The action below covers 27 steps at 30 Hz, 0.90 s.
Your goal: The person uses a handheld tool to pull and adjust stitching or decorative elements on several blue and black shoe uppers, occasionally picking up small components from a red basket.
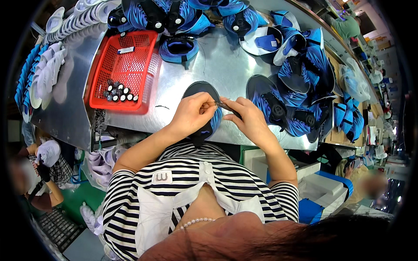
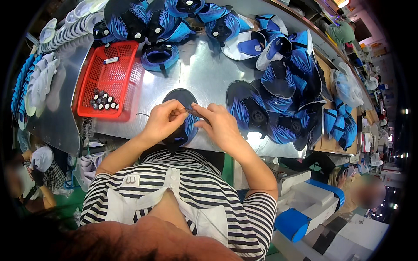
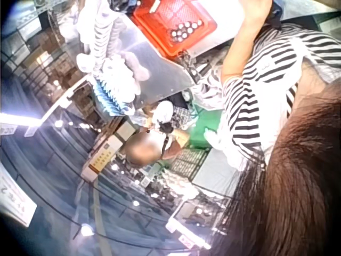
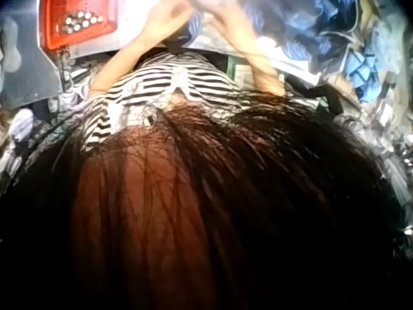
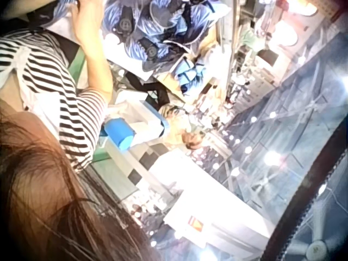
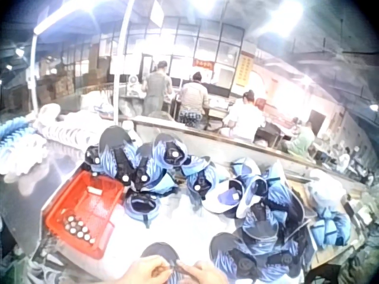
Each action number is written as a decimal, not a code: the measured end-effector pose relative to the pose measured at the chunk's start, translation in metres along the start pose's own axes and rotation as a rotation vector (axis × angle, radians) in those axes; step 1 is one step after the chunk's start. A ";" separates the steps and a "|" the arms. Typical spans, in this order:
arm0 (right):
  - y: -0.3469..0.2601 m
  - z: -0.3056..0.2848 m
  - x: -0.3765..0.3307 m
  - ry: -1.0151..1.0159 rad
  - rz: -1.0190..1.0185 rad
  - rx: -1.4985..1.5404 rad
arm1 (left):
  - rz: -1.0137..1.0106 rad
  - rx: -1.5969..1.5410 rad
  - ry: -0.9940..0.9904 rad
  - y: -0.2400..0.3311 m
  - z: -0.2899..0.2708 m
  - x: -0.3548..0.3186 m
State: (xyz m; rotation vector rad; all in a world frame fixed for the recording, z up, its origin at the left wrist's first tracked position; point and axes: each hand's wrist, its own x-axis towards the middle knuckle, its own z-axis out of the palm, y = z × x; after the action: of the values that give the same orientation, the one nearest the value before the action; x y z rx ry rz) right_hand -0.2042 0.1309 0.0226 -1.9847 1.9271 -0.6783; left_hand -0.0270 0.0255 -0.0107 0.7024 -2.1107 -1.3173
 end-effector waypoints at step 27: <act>-0.008 0.046 0.029 0.273 0.302 1.350 | -0.212 -0.528 -0.085 0.018 -0.018 0.013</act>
State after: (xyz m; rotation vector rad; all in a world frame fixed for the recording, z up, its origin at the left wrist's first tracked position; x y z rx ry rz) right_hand -0.1738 0.0970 -0.0082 -0.7581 1.1615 -1.6069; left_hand -0.0264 0.0122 0.0148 0.6562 -1.6614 -1.9469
